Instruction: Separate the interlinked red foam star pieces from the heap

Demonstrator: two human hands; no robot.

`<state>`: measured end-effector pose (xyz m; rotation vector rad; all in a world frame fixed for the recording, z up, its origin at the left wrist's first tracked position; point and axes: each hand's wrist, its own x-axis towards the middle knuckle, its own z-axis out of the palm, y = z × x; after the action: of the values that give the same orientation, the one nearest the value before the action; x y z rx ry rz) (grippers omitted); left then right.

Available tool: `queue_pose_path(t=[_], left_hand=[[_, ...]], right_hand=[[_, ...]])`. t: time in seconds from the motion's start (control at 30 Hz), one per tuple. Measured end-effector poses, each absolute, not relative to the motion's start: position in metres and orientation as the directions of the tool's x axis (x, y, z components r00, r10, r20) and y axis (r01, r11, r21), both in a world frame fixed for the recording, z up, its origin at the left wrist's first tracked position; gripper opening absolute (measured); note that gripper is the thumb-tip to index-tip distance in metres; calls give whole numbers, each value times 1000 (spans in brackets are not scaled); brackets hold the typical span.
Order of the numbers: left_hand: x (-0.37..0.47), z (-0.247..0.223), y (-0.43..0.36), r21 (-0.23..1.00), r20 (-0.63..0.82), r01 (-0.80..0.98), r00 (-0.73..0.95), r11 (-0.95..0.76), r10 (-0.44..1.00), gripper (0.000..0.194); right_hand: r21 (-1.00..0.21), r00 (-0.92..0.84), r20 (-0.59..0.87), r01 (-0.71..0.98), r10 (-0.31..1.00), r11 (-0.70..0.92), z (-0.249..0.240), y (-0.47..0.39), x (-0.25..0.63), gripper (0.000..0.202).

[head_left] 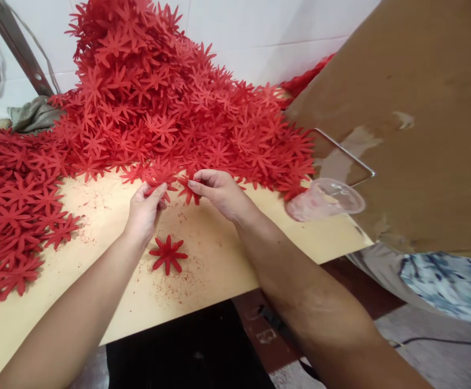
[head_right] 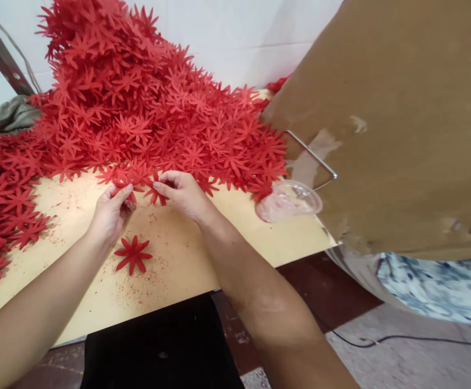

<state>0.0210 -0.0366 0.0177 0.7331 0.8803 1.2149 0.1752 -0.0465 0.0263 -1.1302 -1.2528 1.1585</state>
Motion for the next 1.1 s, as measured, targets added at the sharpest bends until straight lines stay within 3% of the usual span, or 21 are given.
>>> queue_pose_path(t=[0.3,0.5,0.67,0.93,1.1], left_hand=[[23,24,-45,940,-111,-276,305,199,946,26],[24,19,-44,930,-115,-321,218,182,969,11],[22,17,-38,880,-166,-430,123,203,978,12],[21,17,-36,868,-182,-447,121,217,976,11],[23,14,-40,893,-117,-414,159,174,980,11]], right_hand=[[-986,-35,129,105,991,132,23,-51,158,55],[-994,-145,96,-57,985,88,24,-52,159,48],[-988,-272,-2,-146,962,-44,28,-53,174,40],[-998,-9,21,-58,1000,20,22,-48,188,47],[-993,21,88,74,996,87,22,-49,181,53]])
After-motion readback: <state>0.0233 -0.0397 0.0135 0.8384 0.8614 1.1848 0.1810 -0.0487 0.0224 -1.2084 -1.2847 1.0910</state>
